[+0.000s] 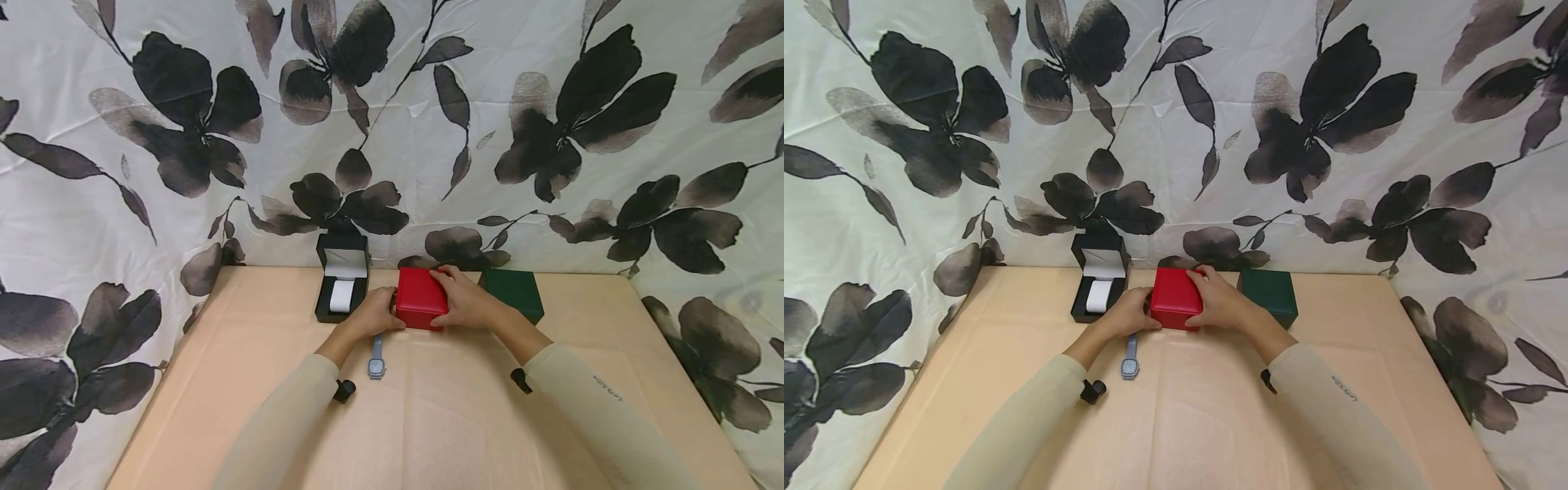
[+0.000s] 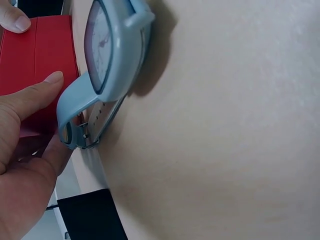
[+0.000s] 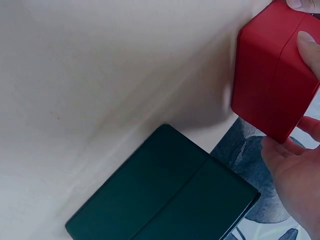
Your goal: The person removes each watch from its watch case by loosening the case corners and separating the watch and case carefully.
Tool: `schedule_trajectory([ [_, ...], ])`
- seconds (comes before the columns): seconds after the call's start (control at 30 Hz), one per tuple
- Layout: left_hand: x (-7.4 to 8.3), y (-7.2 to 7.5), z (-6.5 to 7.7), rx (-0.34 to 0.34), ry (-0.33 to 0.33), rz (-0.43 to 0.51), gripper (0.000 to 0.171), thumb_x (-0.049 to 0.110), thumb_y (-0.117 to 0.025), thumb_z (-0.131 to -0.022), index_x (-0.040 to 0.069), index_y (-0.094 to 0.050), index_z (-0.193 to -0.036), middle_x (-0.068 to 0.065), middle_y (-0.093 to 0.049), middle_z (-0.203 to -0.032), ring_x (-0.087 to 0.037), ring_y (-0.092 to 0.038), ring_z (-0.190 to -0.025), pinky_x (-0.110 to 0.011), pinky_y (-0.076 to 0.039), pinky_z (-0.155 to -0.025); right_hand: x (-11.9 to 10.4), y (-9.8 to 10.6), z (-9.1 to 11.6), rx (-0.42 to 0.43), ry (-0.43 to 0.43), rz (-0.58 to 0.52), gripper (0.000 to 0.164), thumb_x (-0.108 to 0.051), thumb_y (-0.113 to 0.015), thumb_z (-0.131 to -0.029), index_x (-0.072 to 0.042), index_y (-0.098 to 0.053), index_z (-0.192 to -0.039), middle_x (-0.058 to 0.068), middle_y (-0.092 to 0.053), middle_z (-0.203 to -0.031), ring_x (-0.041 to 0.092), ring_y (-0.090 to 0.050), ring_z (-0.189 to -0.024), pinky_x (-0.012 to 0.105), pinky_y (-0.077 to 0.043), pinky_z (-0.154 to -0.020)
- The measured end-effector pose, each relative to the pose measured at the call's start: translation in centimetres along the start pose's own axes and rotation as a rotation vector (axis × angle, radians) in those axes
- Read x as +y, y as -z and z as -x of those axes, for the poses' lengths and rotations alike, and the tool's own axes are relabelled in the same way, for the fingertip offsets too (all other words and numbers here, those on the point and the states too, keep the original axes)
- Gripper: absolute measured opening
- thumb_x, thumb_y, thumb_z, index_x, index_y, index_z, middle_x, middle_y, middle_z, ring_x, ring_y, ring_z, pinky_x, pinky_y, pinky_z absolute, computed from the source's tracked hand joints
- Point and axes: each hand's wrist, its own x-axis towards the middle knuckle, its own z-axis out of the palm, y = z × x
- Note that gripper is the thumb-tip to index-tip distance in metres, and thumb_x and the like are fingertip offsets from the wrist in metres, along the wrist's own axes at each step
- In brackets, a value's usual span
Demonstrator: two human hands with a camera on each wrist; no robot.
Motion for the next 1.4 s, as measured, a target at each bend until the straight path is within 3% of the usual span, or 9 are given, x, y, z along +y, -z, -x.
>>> schedule_trajectory([
  [0.9,0.5,0.3,-0.2,-0.014,-0.032,-0.040,0.056,0.009,-0.090,-0.078,-0.004,-0.063,-0.126,-0.007,-0.066,-0.097,-0.017,-0.056,-0.082,-0.026,-0.048,-0.070,-0.4,0.5,0.5,0.033,0.002,0.091,0.103,-0.043,-0.090,-0.074,-0.006,-0.042,-0.157,0.020,-0.039,-0.159,0.040,-0.047,-0.136,0.049,-0.061,-0.094],
  [1.4,0.2,0.0,0.2,-0.017,-0.029,-0.120,0.055,0.014,-0.090,-0.080,-0.003,-0.066,-0.125,-0.008,-0.059,-0.092,-0.018,-0.054,-0.079,-0.027,-0.046,-0.066,-0.5,1.5,0.1,-0.017,-0.012,0.074,0.097,-0.048,-0.084,-0.077,-0.006,-0.046,-0.155,0.021,-0.042,-0.157,0.041,-0.047,-0.135,0.047,-0.061,-0.093],
])
